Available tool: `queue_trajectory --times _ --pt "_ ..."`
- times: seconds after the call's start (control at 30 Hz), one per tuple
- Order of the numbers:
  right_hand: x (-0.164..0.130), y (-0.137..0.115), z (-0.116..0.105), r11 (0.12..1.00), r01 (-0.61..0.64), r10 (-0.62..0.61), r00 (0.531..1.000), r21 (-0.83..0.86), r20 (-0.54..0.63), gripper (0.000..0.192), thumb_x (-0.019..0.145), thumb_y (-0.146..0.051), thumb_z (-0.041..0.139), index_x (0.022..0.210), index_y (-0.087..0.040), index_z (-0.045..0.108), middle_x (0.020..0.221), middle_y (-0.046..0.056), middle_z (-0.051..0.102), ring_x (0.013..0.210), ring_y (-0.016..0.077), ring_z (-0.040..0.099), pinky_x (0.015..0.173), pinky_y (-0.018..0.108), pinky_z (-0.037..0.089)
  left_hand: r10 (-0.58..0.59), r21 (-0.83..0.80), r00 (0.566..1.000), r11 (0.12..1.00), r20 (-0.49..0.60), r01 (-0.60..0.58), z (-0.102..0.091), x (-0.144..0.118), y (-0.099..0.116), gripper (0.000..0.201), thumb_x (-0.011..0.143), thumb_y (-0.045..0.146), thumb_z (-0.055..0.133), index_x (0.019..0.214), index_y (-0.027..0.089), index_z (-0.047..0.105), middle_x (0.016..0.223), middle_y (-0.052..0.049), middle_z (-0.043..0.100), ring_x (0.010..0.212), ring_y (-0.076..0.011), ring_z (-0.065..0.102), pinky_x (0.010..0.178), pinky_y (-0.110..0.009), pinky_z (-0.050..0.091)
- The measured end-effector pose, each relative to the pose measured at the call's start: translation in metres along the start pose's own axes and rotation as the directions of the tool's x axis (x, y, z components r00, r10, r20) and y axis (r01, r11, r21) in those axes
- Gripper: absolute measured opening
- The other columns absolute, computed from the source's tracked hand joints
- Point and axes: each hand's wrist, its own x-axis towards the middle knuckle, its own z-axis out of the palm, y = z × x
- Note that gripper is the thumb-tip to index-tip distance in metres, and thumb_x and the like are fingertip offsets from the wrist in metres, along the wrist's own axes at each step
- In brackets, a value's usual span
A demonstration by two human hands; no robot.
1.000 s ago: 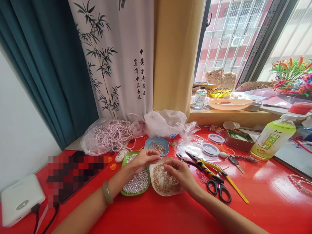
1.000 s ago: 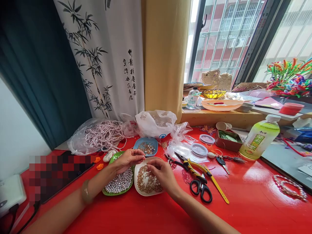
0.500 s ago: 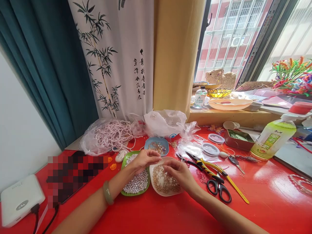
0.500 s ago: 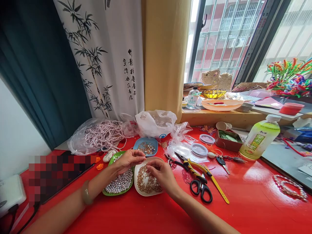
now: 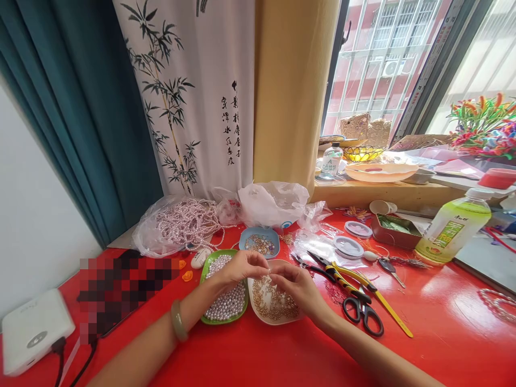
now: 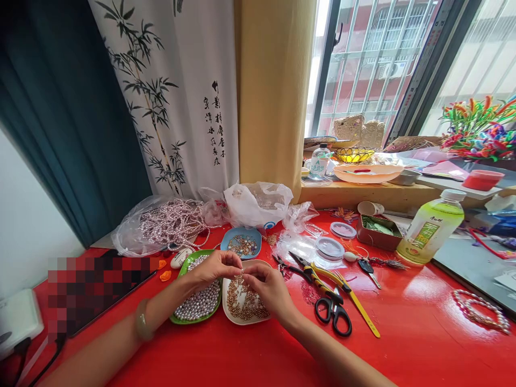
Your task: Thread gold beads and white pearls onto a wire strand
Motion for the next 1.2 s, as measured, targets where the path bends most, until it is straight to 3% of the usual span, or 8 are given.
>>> queue_trajectory --times 0.27,0.47,0.63,0.8,0.9,1.0,1.1,1.2 --pt "-0.001 -0.001 -0.003 0.999 0.032 -0.031 0.998 -0.010 0.048 0.021 0.070 -0.033 0.053 0.078 -0.015 0.062 0.072 0.002 0.062 0.064 0.0136 0.055 0.058 0.023 0.041 0.118 0.159 0.991 0.981 -0.056 -0.108 0.004 -0.002 0.002 0.018 0.059 0.030 0.064 0.065 0.013 0.066 0.061 -0.002 0.059 0.057 -0.0098 0.048 0.053 -0.020 0.037" --pt "-0.001 -0.004 -0.003 0.993 0.114 -0.111 0.991 -0.041 0.071 0.022 0.073 -0.033 0.052 0.082 -0.017 0.062 0.080 0.003 0.062 0.072 0.0163 0.055 0.065 0.025 0.041 0.144 0.167 0.988 0.977 -0.063 -0.132 0.012 -0.008 0.010 0.020 0.060 0.032 0.063 0.068 0.015 0.068 0.060 -0.003 0.061 0.053 -0.0094 0.045 0.046 -0.019 0.031" --pt "0.000 -0.001 -0.004 0.989 0.062 -0.060 0.998 -0.135 0.019 0.020 0.072 -0.033 0.052 0.066 -0.016 0.061 0.066 0.001 0.059 0.062 0.0145 0.052 0.059 0.024 0.039 0.161 0.054 0.971 0.987 -0.179 -0.154 0.012 -0.007 0.014 0.018 0.059 0.031 0.065 0.065 0.014 0.067 0.065 -0.003 0.061 0.053 -0.0083 0.044 0.048 -0.019 0.033" --pt "0.001 -0.004 -0.006 0.994 0.018 -0.013 0.999 -0.110 0.039 0.018 0.070 -0.033 0.054 0.066 -0.017 0.060 0.067 0.001 0.059 0.065 0.0146 0.053 0.061 0.024 0.040 0.156 -0.085 0.947 0.979 -0.280 -0.186 0.005 -0.004 0.012 0.022 0.058 0.031 0.067 0.071 0.013 0.066 0.060 -0.002 0.058 0.051 -0.0068 0.045 0.052 -0.019 0.036" --pt "0.001 -0.005 -0.007 0.997 0.003 -0.001 1.000 -0.080 0.030 0.019 0.070 -0.034 0.054 0.067 -0.017 0.061 0.065 0.000 0.058 0.062 0.0140 0.052 0.058 0.023 0.039 0.125 -0.116 0.960 0.981 -0.249 -0.158 0.005 -0.003 0.011 0.028 0.061 0.034 0.064 0.079 0.013 0.065 0.075 -0.005 0.063 0.059 -0.0088 0.050 0.058 -0.020 0.040" --pt "0.002 -0.003 -0.010 0.995 0.087 -0.087 0.996 -0.048 0.006 0.020 0.071 -0.036 0.054 0.073 -0.017 0.062 0.071 0.002 0.058 0.065 0.0142 0.052 0.058 0.024 0.040 0.061 -0.160 0.987 0.983 -0.152 -0.085 0.010 -0.005 0.010 0.034 0.067 0.039 0.059 0.087 0.013 0.063 0.088 -0.009 0.064 0.072 -0.0126 0.055 0.066 -0.023 0.042" --pt "0.003 0.001 -0.011 0.978 0.206 -0.207 0.976 -0.019 -0.069 0.018 0.069 -0.036 0.058 0.075 -0.020 0.064 0.076 0.003 0.054 0.070 0.0142 0.050 0.061 0.024 0.041 0.008 -0.211 0.999 0.977 -0.046 -0.017 0.018 -0.007 0.010 0.038 0.070 0.045 0.053 0.084 0.011 0.064 0.082 -0.011 0.065 0.076 -0.0151 0.058 0.072 -0.026 0.042" --pt "0.004 0.000 -0.013 0.976 0.216 -0.212 0.969 0.019 -0.130 0.018 0.066 -0.037 0.061 0.074 -0.021 0.065 0.072 0.001 0.049 0.067 0.0131 0.048 0.059 0.023 0.040 0.028 -0.231 1.000 0.973 0.006 -0.026 0.023 -0.009 0.009 0.039 0.068 0.045 0.056 0.080 0.010 0.065 0.077 -0.010 0.065 0.076 -0.0159 0.059 0.076 -0.028 0.041"
